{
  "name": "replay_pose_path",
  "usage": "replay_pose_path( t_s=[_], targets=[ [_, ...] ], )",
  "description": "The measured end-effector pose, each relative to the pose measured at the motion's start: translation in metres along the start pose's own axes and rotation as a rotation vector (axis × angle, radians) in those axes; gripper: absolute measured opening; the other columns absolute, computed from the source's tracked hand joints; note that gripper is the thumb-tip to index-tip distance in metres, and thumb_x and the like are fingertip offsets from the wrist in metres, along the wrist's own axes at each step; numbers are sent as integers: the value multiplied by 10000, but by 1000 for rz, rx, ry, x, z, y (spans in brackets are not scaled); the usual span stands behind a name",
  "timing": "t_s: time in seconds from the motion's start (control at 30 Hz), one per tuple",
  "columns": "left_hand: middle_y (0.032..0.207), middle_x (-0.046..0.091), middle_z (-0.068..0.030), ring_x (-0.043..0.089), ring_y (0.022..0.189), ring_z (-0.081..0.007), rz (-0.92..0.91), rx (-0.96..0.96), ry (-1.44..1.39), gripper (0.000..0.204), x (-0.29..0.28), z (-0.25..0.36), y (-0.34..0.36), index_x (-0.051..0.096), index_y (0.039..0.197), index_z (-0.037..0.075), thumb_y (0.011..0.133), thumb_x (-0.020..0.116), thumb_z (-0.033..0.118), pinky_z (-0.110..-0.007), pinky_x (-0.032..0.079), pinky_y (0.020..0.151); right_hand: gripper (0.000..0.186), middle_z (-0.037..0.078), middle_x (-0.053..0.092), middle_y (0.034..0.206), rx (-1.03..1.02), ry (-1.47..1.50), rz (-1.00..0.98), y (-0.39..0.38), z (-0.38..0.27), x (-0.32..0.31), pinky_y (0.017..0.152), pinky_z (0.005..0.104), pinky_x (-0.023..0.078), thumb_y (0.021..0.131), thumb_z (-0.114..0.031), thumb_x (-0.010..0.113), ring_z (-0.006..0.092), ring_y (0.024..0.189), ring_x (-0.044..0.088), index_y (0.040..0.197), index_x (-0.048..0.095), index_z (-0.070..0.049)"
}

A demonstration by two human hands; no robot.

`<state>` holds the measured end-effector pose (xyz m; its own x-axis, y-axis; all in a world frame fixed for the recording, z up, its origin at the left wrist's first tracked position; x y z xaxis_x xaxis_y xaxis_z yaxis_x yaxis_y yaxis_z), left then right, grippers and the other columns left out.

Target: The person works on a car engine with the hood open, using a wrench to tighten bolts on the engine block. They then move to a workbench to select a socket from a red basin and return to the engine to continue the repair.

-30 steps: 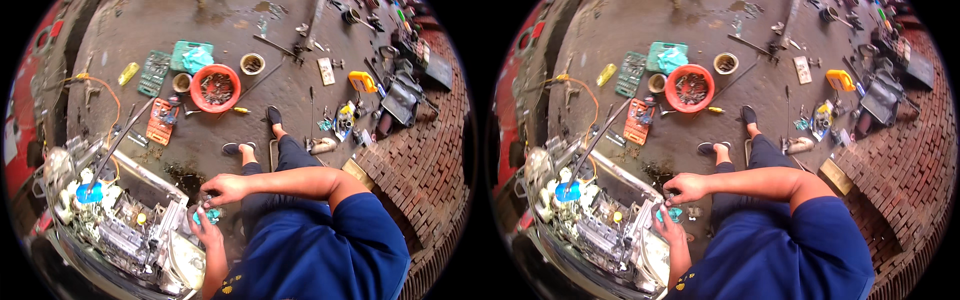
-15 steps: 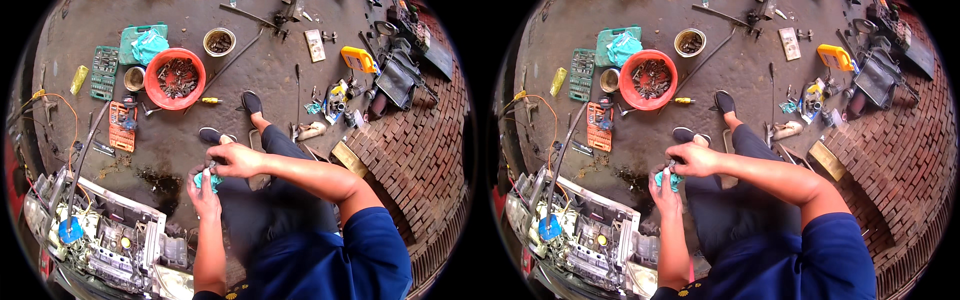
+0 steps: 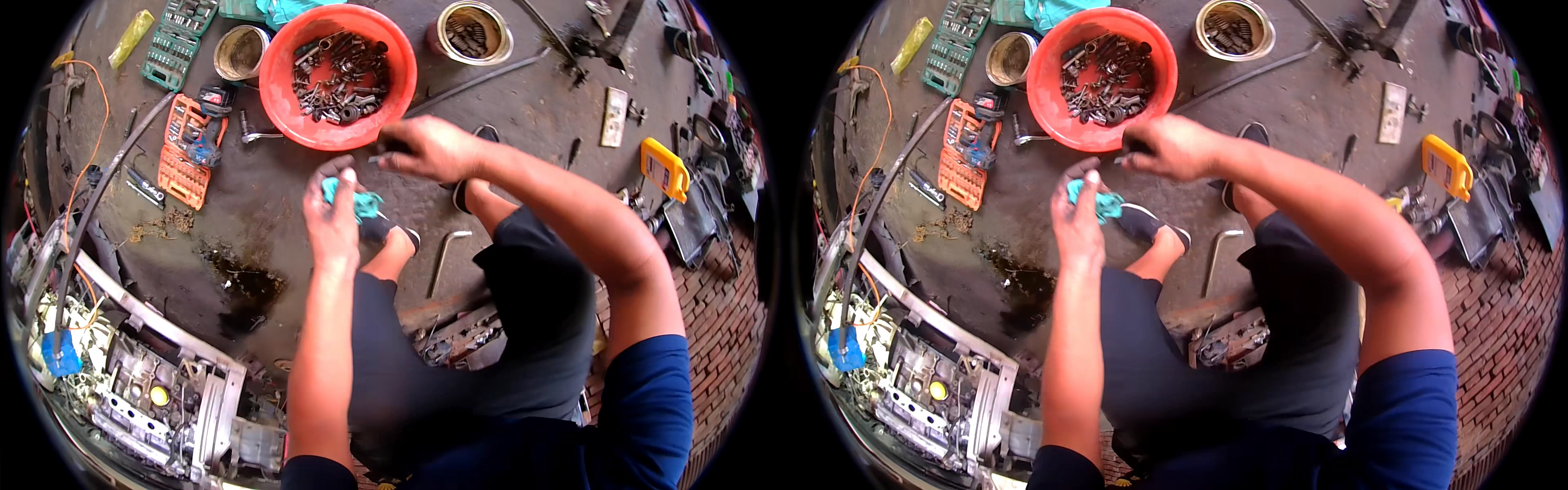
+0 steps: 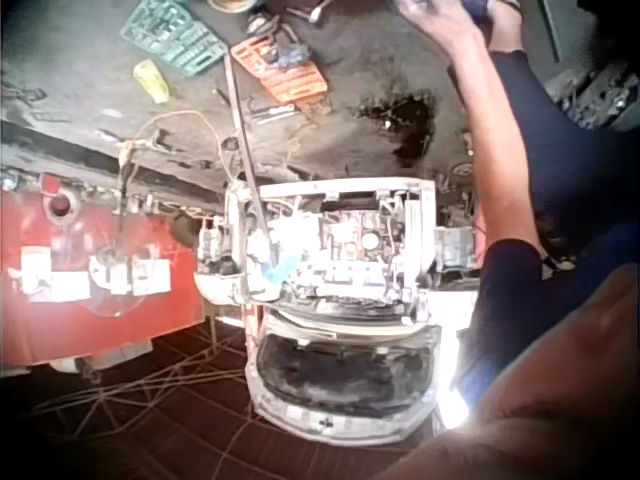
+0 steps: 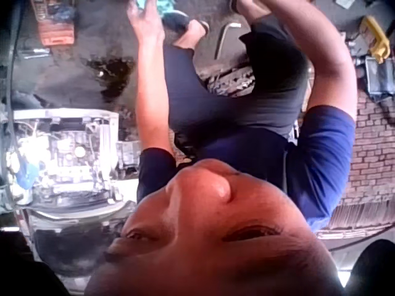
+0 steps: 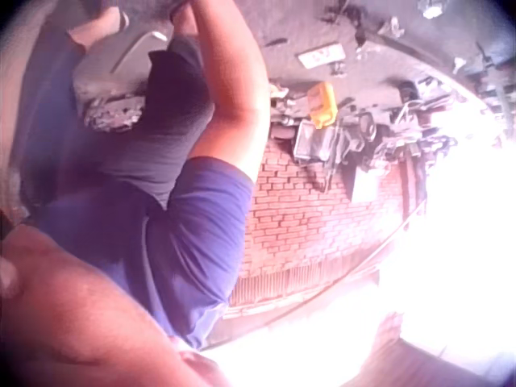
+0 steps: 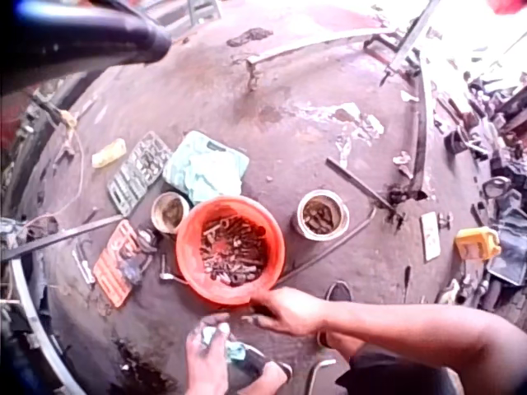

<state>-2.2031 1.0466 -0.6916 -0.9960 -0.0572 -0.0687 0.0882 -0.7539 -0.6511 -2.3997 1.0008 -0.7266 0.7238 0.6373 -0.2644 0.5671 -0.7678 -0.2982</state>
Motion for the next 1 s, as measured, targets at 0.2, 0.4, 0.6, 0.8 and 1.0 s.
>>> replay_pose_path(
  t_s=[0.2,0.4,0.6,0.8,1.0],
  targets=[
    [761,576,34,579,582,-97,118,39,-12,503,-61,-19,189,776,1099,28,1103,596,498,-258,497,515,459,155,657,852,270,21,78,78,104,-35,783,433,532,1091,-432,627,279,825,658,1102,696,21],
    [855,676,-41,665,821,-125,180,385,-13,261,-124,4,296,735,1174,-27,1079,580,160,-281,572,744,270,59,681,867,247,224,12,113,175,-30,759,342,550,1035,-266,722,143,812,662,1098,640,-17],
    [1029,724,-47,656,880,-104,64,494,274,243,-150,-7,315,735,1246,-8,1051,621,82,-264,531,826,345,1,644,905,282,43,-168,156,173,-35,744,297,544,1096,-382,666,100,824,616,1066,642,-38],
    [1120,779,-70,684,1100,-131,-230,629,350,322,-81,42,248,764,1251,-2,1017,761,219,-315,503,1030,491,-29,578,759,110,67,49,183,84,-54,615,266,436,1091,-502,630,72,684,536,1117,755,-29],
    [1107,781,-34,688,1018,-91,-407,992,417,220,-41,81,230,778,1196,11,1024,765,148,-285,549,938,345,-18,588,767,42,261,53,191,6,-44,568,293,424,1079,-389,691,105,642,539,1001,716,-54]
  ],
)
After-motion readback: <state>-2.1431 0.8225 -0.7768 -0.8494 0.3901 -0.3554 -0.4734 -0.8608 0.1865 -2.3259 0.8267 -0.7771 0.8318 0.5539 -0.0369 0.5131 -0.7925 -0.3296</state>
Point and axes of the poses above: each hand's wrist, its own y-axis towards the middle knuckle, its own x-axis out of the palm, z = x × y, the point moved 6 cm from there along y, towards the middle knuckle
